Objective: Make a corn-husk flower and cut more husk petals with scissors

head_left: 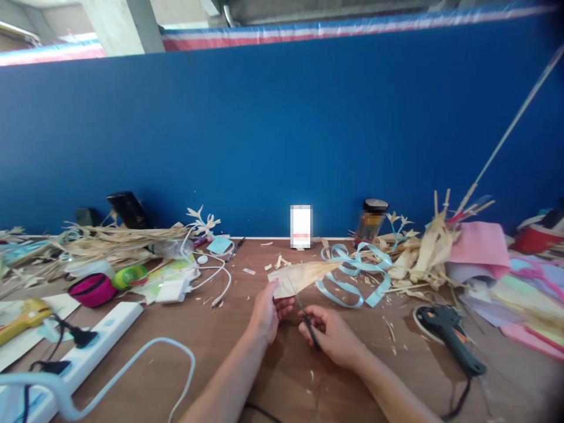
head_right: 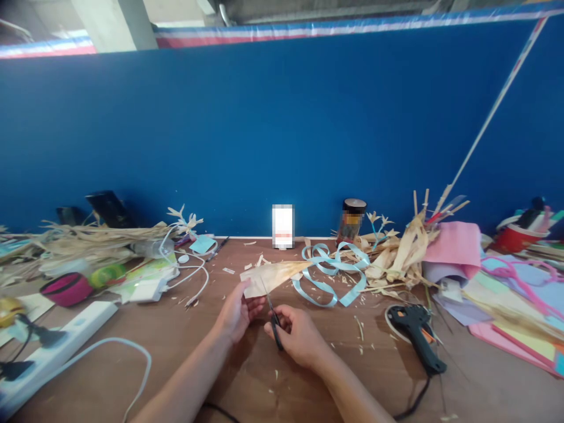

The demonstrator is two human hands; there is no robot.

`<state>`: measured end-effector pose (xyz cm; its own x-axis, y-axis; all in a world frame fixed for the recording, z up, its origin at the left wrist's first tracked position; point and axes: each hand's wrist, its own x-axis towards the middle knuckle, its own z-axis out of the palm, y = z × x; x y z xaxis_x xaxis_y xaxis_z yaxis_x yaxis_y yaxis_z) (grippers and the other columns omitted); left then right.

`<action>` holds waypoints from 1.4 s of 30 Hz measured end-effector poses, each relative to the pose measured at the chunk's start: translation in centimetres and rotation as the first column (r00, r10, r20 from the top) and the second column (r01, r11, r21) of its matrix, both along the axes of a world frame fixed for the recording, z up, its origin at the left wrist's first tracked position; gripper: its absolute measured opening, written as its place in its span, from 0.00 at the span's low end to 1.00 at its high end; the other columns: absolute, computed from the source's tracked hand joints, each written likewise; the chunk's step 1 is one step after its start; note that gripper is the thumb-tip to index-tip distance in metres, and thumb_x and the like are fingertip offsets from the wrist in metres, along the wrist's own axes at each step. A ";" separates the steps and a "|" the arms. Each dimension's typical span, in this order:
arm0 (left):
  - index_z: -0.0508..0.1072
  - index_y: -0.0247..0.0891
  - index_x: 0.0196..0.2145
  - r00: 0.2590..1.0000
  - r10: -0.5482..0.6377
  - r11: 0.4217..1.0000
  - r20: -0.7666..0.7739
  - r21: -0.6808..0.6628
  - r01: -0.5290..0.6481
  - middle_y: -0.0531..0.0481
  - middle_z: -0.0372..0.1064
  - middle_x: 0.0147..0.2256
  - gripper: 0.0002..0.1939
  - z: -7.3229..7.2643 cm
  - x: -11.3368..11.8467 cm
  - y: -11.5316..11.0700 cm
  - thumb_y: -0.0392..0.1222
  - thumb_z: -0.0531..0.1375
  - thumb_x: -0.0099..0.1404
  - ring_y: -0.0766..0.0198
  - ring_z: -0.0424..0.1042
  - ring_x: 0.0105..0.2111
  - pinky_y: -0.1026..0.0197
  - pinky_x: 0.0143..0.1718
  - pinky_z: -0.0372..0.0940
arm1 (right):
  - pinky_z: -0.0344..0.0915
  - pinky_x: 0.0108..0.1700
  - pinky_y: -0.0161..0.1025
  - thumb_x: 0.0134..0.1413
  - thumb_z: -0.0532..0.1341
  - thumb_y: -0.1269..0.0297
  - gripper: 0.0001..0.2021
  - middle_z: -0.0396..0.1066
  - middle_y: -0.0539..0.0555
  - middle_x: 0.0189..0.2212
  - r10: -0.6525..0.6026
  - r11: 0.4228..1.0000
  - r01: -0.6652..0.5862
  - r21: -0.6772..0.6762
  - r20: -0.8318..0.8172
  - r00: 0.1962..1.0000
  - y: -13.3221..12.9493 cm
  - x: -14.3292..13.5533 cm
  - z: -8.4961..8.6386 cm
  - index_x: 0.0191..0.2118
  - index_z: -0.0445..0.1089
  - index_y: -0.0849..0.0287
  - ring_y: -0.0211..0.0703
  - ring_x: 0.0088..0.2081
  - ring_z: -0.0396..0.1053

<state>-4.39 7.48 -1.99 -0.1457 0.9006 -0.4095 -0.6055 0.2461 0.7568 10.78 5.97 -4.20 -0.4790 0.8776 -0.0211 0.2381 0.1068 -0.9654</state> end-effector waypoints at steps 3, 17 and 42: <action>0.67 0.29 0.36 1.000 0.001 1.000 -0.002 0.003 -0.001 0.44 0.71 0.23 0.13 -0.1 0.0 0.0 0.43 0.54 0.58 0.67 0.71 0.20 0.69 0.20 0.66 | 0.56 0.23 0.29 0.48 0.57 0.58 0.16 0.66 0.48 0.20 0.002 1.000 -0.002 -0.005 0.005 1.000 0.0 0.0 0.1 0.41 0.66 0.62 0.34 0.21 0.62; 0.68 0.31 0.30 0.994 0.022 0.999 -0.108 0.040 -0.018 0.48 0.71 0.22 0.10 -0.7 0.3 0.0 0.37 0.64 0.49 0.69 0.70 0.20 0.70 0.18 0.64 | 0.55 0.22 0.29 0.49 0.57 0.58 0.12 0.65 0.47 0.19 0.000 0.999 -0.001 0.033 0.024 1.000 -0.1 -0.1 0.2 0.37 0.66 0.61 0.33 0.21 0.61; 0.70 0.30 0.27 0.986 0.004 0.999 -0.167 0.052 0.005 0.51 0.68 0.20 0.11 -0.5 0.3 -0.2 0.35 0.66 0.44 0.71 0.67 0.18 0.72 0.18 0.62 | 0.56 0.24 0.29 0.48 0.56 0.54 0.15 0.64 0.48 0.21 0.044 0.998 -0.046 -0.035 -0.065 0.997 -0.2 0.0 0.2 0.38 0.65 0.61 0.33 0.22 0.59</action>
<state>-4.12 7.31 -2.44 -0.2078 0.9202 -0.3316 -0.4699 0.2034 0.8590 10.82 5.81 -4.00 -0.5191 0.8544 -0.0208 0.1712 0.0801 -0.9820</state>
